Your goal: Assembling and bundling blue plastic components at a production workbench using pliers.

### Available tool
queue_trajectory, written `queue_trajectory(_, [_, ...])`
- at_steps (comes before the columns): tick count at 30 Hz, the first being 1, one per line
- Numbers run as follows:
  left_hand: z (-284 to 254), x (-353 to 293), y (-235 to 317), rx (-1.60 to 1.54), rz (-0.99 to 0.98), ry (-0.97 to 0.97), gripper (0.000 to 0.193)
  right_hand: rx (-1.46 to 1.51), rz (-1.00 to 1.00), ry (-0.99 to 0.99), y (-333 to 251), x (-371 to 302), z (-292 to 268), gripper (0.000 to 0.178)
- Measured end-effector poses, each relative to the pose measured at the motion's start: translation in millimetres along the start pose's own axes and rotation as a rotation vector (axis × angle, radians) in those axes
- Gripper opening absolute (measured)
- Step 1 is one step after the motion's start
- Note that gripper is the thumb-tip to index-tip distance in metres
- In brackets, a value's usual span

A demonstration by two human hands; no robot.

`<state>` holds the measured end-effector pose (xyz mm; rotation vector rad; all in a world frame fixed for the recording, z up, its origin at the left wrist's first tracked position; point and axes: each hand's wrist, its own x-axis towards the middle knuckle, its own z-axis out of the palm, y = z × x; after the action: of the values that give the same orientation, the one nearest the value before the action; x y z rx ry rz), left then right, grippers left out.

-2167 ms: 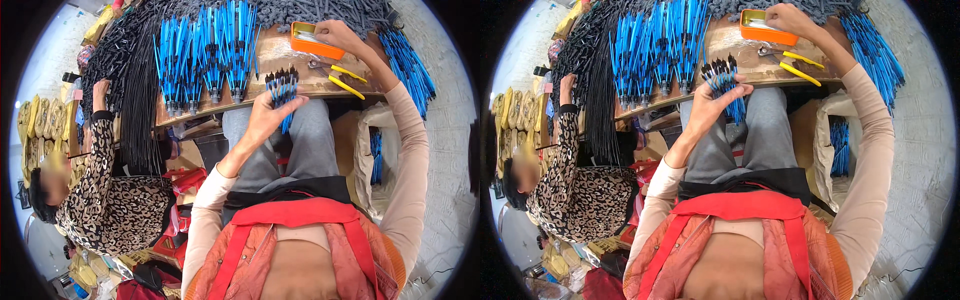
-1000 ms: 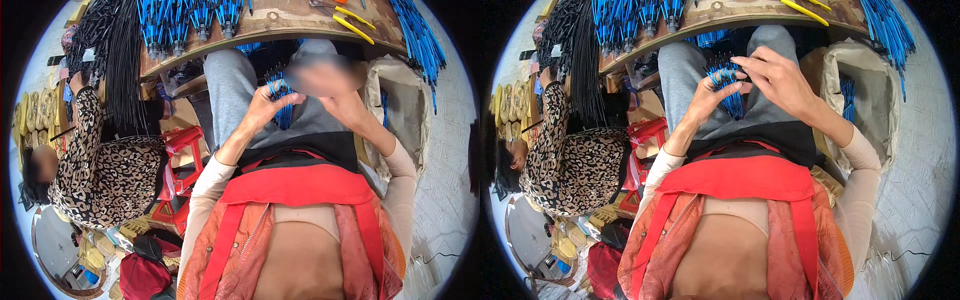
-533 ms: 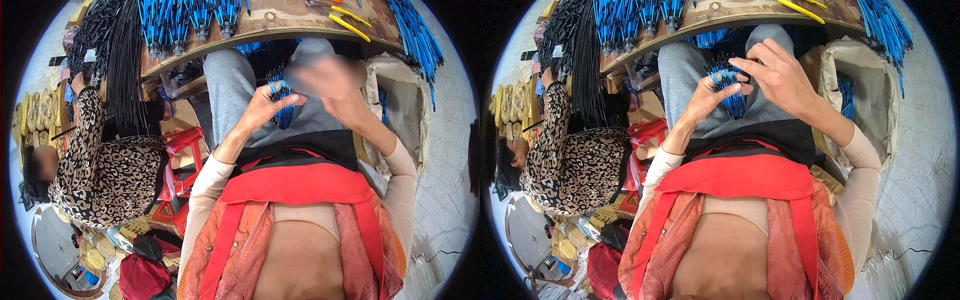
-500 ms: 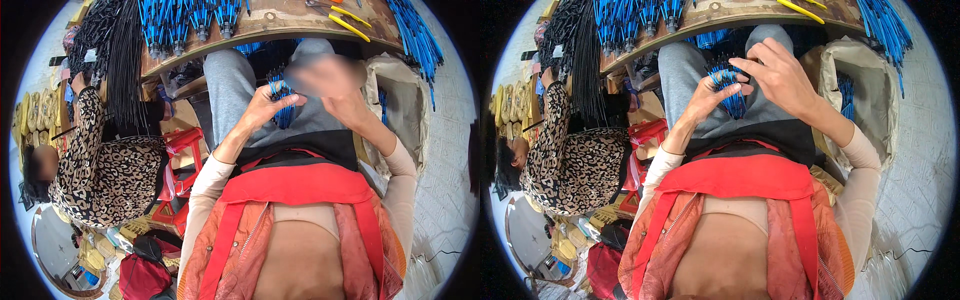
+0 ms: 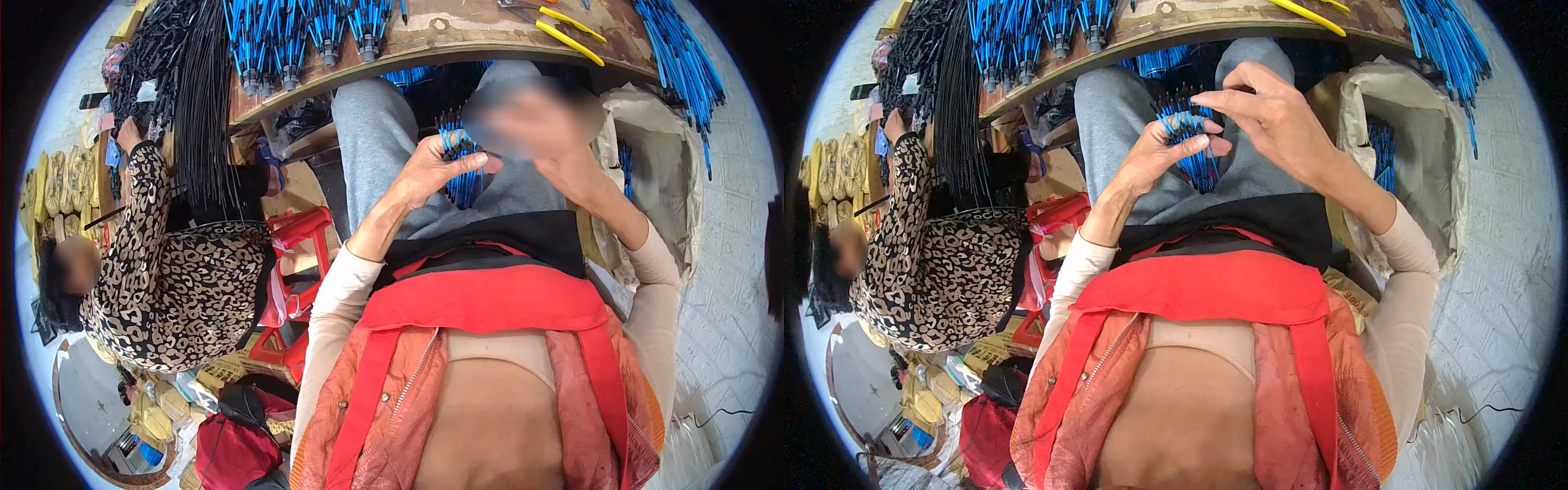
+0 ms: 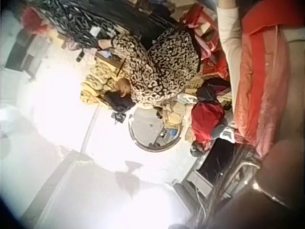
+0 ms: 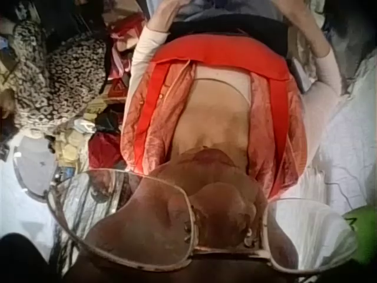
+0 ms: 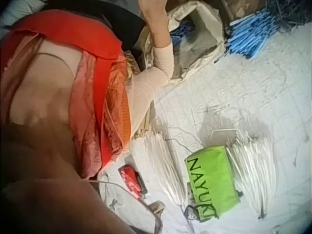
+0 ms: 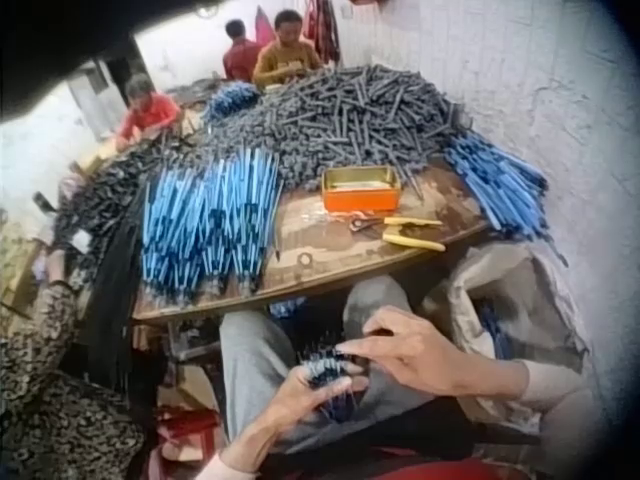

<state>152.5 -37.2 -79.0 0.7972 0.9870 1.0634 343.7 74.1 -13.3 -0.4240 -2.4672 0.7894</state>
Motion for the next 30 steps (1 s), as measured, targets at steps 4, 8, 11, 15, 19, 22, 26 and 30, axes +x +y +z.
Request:
queue_trajectory(4, [-1.7,2.0,-0.9,-0.014,-0.018,-0.005,0.027,0.01,-0.002,0.043,-0.4,0.7,4.8,0.042])
queue_trajectory(8, [1.6,2.9,0.3,-0.007,-0.026,0.0,0.027,-0.041,-0.044,0.118,-2.6,0.6,10.6,0.037])
queue_trajectory(11, [5.5,2.3,2.0,-0.01,-0.012,0.027,0.026,-0.105,-0.012,0.142,-12.9,-0.5,10.8,0.039])
queue_trajectory(15, [8.8,1.8,4.2,-0.036,-0.011,0.062,0.025,-0.102,0.014,0.153,-14.5,-6.0,17.6,0.041])
queue_trajectory(19, [7.5,2.5,0.1,-0.012,0.038,0.066,0.025,0.089,0.164,0.197,-24.3,-10.3,29.2,0.042])
queue_trajectory(22, [8.7,0.8,0.9,-0.001,0.036,0.09,0.026,0.115,0.179,0.22,-26.8,-10.9,30.3,0.042])
queue_trajectory(26, [8.2,-0.1,2.2,-0.016,0.026,0.06,0.027,-0.189,0.033,0.216,-23.5,-10.9,25.0,0.048])
queue_trajectory(30, [9.3,-1.9,5.3,-0.081,-0.005,0.053,0.026,-0.258,0.058,0.183,-27.7,-11.2,18.2,0.051])
